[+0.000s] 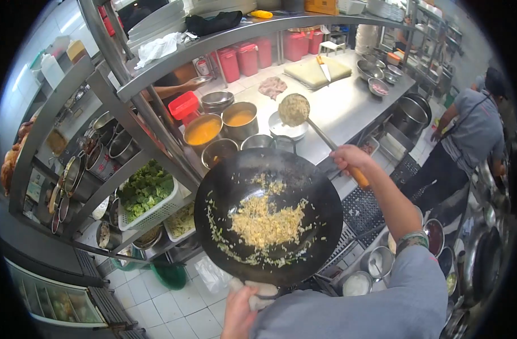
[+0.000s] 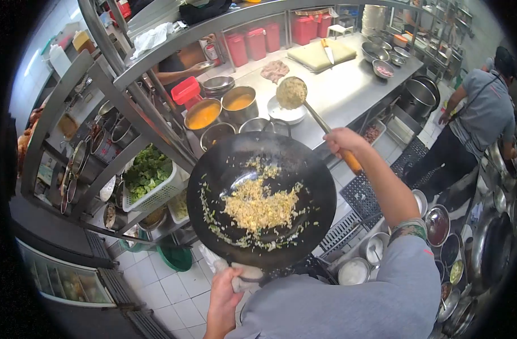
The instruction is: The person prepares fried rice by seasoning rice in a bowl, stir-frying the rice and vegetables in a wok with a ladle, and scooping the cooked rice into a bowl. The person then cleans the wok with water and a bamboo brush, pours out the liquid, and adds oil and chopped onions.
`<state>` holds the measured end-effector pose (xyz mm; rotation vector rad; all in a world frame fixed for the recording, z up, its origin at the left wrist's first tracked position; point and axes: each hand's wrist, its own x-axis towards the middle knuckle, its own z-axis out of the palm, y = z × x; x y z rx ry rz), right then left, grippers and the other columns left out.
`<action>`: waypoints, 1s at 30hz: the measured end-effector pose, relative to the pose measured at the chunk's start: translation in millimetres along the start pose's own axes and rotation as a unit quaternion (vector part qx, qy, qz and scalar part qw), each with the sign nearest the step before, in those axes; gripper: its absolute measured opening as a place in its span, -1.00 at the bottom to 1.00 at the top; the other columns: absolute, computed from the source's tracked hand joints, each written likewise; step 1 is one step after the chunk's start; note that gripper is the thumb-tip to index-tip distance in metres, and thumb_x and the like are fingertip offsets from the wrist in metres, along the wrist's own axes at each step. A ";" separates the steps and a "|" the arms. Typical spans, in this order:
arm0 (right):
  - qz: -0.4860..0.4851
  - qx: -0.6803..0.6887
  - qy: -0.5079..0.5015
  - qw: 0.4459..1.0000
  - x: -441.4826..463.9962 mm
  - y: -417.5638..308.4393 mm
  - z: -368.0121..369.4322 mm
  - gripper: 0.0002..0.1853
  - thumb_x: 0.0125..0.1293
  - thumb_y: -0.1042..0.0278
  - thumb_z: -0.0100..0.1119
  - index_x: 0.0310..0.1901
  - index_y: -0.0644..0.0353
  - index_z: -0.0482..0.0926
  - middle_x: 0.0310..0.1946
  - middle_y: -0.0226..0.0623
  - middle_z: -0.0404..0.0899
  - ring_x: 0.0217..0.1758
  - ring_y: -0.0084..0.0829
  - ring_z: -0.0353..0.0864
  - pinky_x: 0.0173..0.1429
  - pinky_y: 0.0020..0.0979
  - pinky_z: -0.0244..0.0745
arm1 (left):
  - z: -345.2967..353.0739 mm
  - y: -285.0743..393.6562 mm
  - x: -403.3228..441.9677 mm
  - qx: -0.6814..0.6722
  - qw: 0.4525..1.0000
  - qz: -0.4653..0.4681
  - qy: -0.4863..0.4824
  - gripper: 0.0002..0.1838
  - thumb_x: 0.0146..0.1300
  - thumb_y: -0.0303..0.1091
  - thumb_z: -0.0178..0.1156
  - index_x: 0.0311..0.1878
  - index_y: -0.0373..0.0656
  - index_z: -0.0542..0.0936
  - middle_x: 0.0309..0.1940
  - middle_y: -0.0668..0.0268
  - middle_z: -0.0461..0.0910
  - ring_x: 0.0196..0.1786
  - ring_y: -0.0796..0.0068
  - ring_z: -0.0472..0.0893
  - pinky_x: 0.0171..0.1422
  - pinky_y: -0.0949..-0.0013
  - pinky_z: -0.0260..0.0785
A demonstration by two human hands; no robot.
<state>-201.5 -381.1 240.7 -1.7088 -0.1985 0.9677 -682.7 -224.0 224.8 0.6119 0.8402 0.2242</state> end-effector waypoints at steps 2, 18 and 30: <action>-0.098 -0.224 0.091 0.965 54.4 51.8 -13.9 -0.82 0.39 0.34 0.12 -0.11 0.27 0.47 -0.40 -0.19 0.61 -0.53 -0.29 0.60 -0.41 -0.24 0.52 | 1.6 -4.1 -17.5 0.007 0.998 0.015 0.065 -0.60 0.16 -0.54 0.15 0.10 -0.44 0.53 -0.08 0.03 0.68 -0.05 0.09 0.73 0.07 0.03 0.62; -0.283 -0.114 0.062 0.950 -59.2 67.8 76.4 -0.75 0.40 0.30 0.17 -0.02 0.21 0.41 -0.56 -0.27 0.41 -0.64 -0.35 0.41 -0.48 -0.23 0.47 | -155.7 -84.5 -130.6 -0.181 0.973 0.060 0.127 -0.53 0.09 -0.40 0.15 0.12 -0.27 0.56 0.00 0.11 0.70 0.01 0.07 0.72 0.13 0.01 0.60; -0.354 -0.442 -0.188 0.803 -269.2 133.0 275.0 -0.75 0.42 0.30 0.13 -0.02 0.25 0.40 -0.47 -0.14 0.53 -0.46 -0.14 0.54 -0.32 -0.12 0.44 | -195.4 -100.1 -172.7 -0.196 0.944 0.217 0.153 -0.73 0.38 -0.28 0.13 0.02 -0.24 0.60 -0.05 0.15 0.70 -0.07 0.27 0.71 0.10 0.20 0.58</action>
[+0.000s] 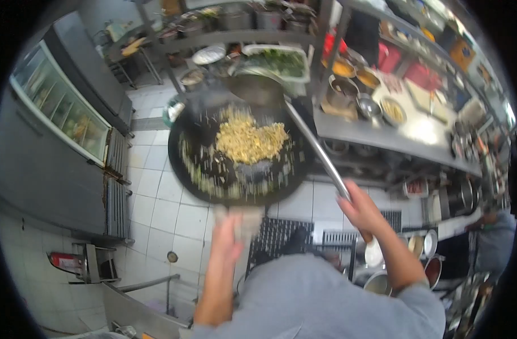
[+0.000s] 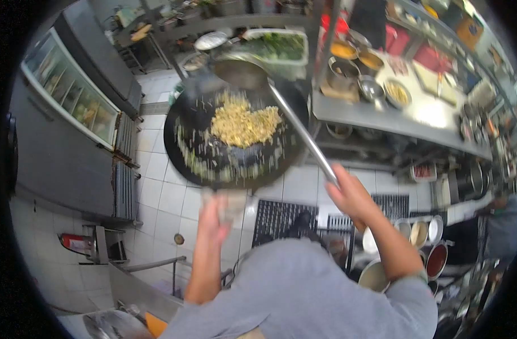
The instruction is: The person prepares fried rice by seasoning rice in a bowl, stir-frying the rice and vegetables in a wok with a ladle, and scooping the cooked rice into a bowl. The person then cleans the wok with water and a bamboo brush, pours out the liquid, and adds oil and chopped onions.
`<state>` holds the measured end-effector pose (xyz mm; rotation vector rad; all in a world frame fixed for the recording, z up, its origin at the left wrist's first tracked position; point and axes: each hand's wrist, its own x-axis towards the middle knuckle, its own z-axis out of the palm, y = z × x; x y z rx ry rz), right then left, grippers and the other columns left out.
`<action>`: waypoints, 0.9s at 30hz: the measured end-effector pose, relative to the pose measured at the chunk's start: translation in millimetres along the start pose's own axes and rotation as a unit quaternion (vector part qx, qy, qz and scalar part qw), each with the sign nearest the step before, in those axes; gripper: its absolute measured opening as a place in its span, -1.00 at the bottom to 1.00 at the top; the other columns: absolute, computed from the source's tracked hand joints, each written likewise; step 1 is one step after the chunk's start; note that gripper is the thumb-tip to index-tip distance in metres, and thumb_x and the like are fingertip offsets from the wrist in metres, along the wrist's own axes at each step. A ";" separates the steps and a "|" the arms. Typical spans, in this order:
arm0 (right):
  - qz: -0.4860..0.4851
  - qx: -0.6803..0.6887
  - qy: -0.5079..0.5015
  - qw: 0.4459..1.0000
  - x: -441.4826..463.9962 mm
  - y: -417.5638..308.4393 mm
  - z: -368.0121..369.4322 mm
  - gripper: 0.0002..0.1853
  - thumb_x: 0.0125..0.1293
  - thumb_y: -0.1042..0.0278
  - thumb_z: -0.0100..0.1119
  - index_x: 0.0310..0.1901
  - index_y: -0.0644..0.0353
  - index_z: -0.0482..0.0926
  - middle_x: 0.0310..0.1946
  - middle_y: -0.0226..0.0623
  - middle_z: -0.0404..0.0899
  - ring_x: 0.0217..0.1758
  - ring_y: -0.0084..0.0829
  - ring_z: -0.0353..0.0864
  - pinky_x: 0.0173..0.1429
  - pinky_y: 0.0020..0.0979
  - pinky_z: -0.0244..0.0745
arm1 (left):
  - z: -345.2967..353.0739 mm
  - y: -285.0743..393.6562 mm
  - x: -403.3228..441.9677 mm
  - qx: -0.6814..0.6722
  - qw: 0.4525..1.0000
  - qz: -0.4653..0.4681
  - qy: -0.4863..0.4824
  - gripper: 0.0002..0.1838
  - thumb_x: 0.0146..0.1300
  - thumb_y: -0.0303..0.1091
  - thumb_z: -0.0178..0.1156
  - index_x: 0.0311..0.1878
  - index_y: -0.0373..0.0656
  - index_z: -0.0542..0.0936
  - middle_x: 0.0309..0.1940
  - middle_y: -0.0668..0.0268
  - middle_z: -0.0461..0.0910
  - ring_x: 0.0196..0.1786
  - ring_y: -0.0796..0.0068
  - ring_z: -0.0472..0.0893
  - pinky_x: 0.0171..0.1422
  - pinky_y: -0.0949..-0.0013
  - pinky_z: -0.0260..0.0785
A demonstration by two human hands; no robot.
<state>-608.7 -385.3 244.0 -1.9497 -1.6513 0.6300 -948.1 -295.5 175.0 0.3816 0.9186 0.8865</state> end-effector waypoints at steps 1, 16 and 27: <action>-0.021 0.008 -0.001 1.000 -23.7 12.1 -12.7 -0.78 0.42 0.32 0.12 -0.04 0.23 0.40 -0.50 -0.21 0.51 -0.50 -0.24 0.52 -0.38 -0.18 0.43 | -13.5 -11.8 -39.1 -0.010 1.000 -0.005 0.027 -0.70 0.37 -0.28 0.14 0.03 -0.27 0.60 -0.04 0.14 0.70 -0.07 0.25 0.71 0.08 0.17 0.59; 0.302 0.155 -0.295 0.893 -9.4 -106.3 53.0 -0.83 0.49 0.27 0.04 -0.09 0.19 0.37 -0.56 -0.42 0.41 -0.64 -0.48 0.45 -0.57 -0.33 0.44 | -79.9 -65.8 -59.9 0.257 0.924 0.267 0.095 -0.29 0.17 -0.54 0.13 0.42 -0.31 0.16 0.05 0.12 0.54 0.07 0.31 0.60 0.22 0.25 0.48; 0.383 0.545 -0.303 0.682 -59.9 -20.5 63.2 -0.81 0.52 0.24 0.12 -0.22 0.02 0.33 -0.62 -0.65 0.25 -0.75 -0.77 0.23 -0.72 -0.60 0.25 | -78.3 -63.2 -20.6 -0.016 0.997 -0.071 0.041 -0.64 0.25 -0.52 0.09 0.12 -0.38 0.49 -0.01 0.10 0.64 0.00 0.16 0.70 0.09 0.09 0.60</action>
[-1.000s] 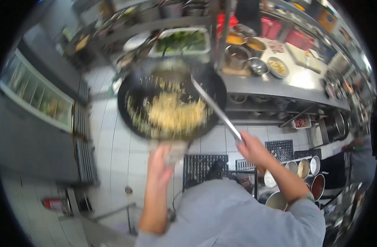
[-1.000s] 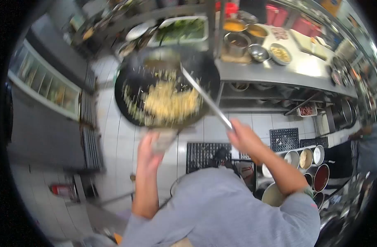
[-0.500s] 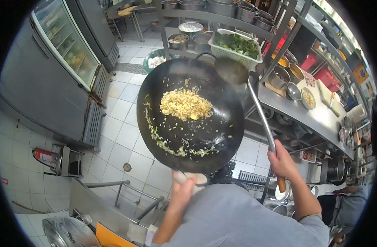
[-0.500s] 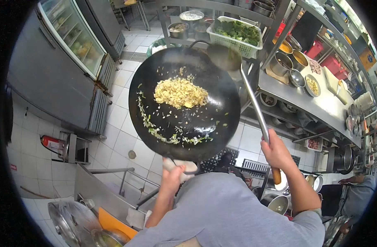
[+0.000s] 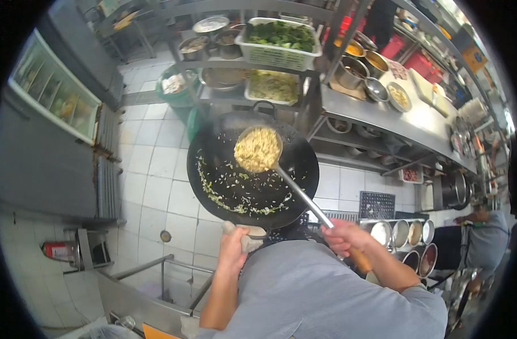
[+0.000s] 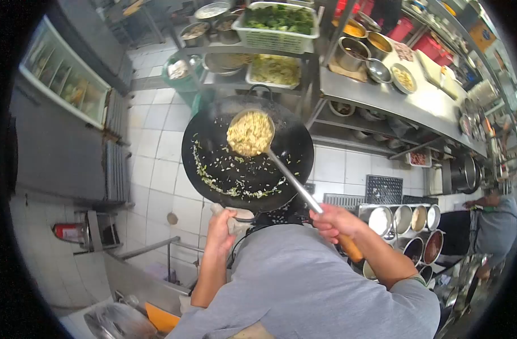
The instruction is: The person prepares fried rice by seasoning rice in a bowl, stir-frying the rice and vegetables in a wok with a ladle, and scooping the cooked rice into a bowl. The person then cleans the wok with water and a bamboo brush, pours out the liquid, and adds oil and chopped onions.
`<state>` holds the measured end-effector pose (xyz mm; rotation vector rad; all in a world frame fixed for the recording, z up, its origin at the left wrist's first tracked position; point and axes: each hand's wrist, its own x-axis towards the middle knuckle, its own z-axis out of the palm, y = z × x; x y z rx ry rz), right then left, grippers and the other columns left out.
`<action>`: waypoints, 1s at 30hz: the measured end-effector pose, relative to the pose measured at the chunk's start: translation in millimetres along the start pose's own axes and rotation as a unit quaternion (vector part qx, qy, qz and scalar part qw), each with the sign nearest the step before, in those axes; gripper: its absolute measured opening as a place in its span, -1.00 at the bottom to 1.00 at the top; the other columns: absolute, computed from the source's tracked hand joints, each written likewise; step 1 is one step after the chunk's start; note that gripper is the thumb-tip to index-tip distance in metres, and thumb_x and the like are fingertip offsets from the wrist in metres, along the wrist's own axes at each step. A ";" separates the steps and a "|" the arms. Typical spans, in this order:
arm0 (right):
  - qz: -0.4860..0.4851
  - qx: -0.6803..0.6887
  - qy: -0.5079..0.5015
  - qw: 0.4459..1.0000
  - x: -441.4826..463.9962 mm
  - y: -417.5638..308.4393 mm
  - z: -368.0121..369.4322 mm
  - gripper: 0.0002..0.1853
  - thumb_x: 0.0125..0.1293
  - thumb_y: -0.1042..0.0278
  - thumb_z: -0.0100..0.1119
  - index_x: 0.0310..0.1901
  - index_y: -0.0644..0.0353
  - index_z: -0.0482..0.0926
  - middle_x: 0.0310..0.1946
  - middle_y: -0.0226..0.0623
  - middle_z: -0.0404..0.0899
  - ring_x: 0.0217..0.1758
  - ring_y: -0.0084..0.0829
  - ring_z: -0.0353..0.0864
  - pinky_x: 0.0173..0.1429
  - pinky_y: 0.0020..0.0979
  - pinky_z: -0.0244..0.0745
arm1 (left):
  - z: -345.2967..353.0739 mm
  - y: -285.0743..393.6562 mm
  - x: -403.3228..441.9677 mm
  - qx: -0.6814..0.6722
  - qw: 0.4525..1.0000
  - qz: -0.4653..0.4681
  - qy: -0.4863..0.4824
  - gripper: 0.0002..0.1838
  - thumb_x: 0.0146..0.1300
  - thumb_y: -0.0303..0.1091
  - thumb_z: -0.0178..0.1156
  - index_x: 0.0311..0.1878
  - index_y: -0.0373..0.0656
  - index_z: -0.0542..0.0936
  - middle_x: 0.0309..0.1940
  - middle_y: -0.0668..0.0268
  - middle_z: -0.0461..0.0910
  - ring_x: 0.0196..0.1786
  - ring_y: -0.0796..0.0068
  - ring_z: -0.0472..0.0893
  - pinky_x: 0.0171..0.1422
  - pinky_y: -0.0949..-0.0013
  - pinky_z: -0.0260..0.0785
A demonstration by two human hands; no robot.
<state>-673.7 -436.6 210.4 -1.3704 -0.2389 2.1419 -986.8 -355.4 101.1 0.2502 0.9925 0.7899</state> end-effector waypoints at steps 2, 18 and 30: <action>-0.035 0.001 0.064 0.997 4.2 9.7 -2.7 -0.80 0.51 0.23 0.14 -0.22 0.01 0.32 -0.62 -0.64 0.24 -0.75 -0.76 0.21 -0.72 -0.57 0.27 | 26.9 -8.1 1.8 0.004 1.000 0.019 -0.023 -0.64 0.23 -0.52 0.09 0.10 -0.36 0.49 -0.02 0.09 0.64 -0.01 0.14 0.70 0.10 0.07 0.61; -0.303 0.119 0.257 0.910 -116.6 -123.9 -223.6 -0.87 0.48 0.33 0.05 -0.26 0.05 0.37 -0.64 -0.60 0.32 -0.76 -0.66 0.26 -0.71 -0.50 0.26 | 214.1 -28.6 82.7 0.112 0.976 -0.111 -0.148 -0.66 0.26 -0.49 0.08 0.09 -0.40 0.53 -0.04 0.04 0.67 -0.05 0.07 0.73 0.09 0.01 0.61; -0.180 -0.236 0.589 0.751 -87.3 -238.3 -454.9 -0.65 0.22 0.37 0.13 -0.10 0.56 0.50 -0.38 0.18 0.66 -0.39 0.05 0.74 -0.36 -0.01 0.64 | 242.2 -32.4 79.2 0.191 0.972 -0.103 -0.089 -0.57 0.15 -0.49 0.13 0.12 -0.40 0.50 -0.02 0.03 0.66 0.01 0.02 0.70 0.18 -0.07 0.58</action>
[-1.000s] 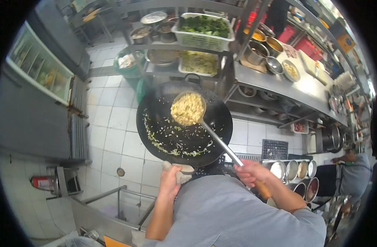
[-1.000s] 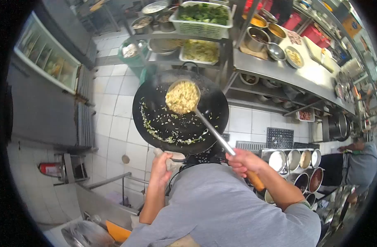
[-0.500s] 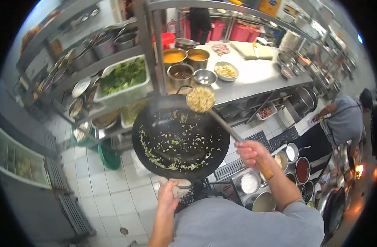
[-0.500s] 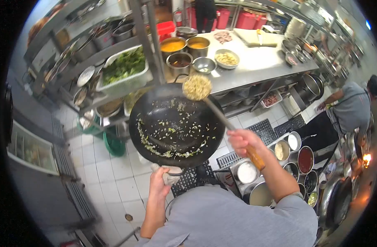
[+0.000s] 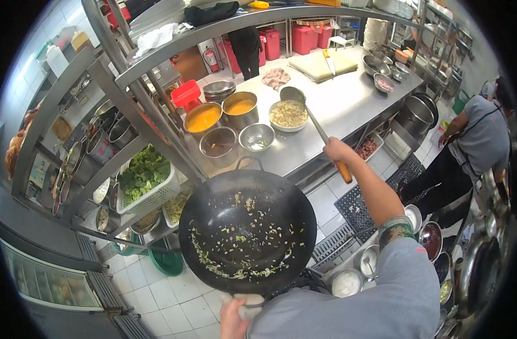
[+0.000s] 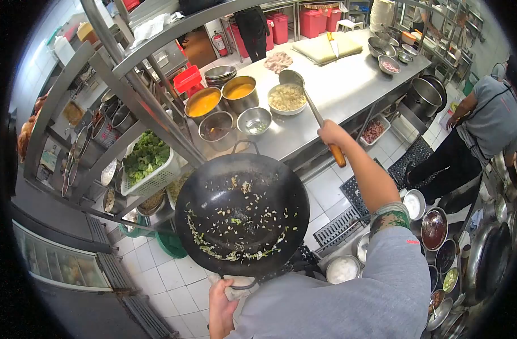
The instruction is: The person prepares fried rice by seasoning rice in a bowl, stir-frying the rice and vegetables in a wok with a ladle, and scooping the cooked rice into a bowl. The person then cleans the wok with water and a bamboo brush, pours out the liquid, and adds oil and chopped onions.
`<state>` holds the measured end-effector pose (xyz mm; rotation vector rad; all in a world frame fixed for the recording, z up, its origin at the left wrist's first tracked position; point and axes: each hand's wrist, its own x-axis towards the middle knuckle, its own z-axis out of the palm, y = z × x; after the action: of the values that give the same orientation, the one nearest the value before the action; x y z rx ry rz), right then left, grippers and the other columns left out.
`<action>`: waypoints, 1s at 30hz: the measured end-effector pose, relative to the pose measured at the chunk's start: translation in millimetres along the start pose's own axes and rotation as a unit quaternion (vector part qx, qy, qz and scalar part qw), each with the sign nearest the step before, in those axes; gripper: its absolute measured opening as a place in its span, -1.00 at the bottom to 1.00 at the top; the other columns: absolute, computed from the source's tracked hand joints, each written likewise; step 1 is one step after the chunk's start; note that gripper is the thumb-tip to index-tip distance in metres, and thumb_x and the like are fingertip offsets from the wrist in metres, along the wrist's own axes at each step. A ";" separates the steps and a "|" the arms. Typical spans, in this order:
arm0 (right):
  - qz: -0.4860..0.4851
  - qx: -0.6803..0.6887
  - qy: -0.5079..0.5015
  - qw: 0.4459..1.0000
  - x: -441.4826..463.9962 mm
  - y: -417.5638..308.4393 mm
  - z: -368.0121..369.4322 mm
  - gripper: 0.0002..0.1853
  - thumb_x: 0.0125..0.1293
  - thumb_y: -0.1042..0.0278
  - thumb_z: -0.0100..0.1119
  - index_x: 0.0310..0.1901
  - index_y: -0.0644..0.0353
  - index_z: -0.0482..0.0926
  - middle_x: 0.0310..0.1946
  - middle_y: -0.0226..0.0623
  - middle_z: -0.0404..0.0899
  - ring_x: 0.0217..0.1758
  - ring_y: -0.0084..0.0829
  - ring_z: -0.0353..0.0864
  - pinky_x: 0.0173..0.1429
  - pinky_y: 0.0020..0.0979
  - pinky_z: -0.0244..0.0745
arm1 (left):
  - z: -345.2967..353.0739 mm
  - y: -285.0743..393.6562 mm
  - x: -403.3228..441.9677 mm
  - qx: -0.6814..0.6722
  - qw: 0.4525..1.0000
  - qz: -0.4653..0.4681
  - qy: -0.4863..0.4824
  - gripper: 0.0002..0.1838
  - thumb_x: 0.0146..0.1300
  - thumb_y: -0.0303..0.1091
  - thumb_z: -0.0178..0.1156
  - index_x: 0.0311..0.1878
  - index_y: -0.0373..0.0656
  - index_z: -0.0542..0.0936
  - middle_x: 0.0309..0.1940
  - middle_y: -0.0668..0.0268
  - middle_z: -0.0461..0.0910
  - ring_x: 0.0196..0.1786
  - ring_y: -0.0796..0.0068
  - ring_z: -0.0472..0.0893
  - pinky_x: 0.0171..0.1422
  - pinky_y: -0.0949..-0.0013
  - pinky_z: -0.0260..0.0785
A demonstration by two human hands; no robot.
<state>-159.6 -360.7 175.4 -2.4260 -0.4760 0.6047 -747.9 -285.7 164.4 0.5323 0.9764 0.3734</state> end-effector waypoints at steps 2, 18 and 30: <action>-0.085 -0.120 0.041 0.988 12.1 22.6 7.1 -0.64 0.23 0.36 0.13 -0.09 0.55 0.51 -0.26 0.31 0.65 -0.19 0.15 0.73 -0.13 0.00 0.63 | 2.2 6.3 -2.9 -0.001 1.000 0.015 0.001 -0.54 0.14 -0.51 0.13 0.15 -0.42 0.48 -0.01 0.02 0.65 0.01 0.01 0.70 0.18 -0.10 0.57; -0.107 0.215 -0.007 0.971 -192.5 -48.8 -51.9 -0.41 0.50 0.37 0.06 0.52 0.01 0.22 -0.52 -0.41 0.45 -0.67 -0.61 0.43 -0.64 -0.47 0.37 | 75.1 105.3 40.0 0.085 0.985 -0.073 -0.132 -0.66 0.28 -0.49 0.15 0.11 -0.38 0.53 -0.03 0.09 0.65 -0.01 0.19 0.70 -0.01 0.15 0.64; -0.201 -0.105 0.085 0.970 -241.9 -60.8 -5.8 -0.33 0.34 0.40 0.26 0.49 -0.02 0.34 -0.24 -0.06 0.71 -0.28 -0.10 0.72 -0.12 -0.22 0.55 | 200.7 170.1 216.5 0.100 0.933 -0.069 -0.338 -0.77 0.28 -0.44 0.18 -0.06 -0.37 0.58 -0.23 0.14 0.67 -0.20 0.24 0.73 -0.09 0.18 0.63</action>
<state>-369.7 -428.0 291.7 -2.4442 -0.9682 0.1764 -475.5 -85.3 206.4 0.7105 0.3777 -0.0489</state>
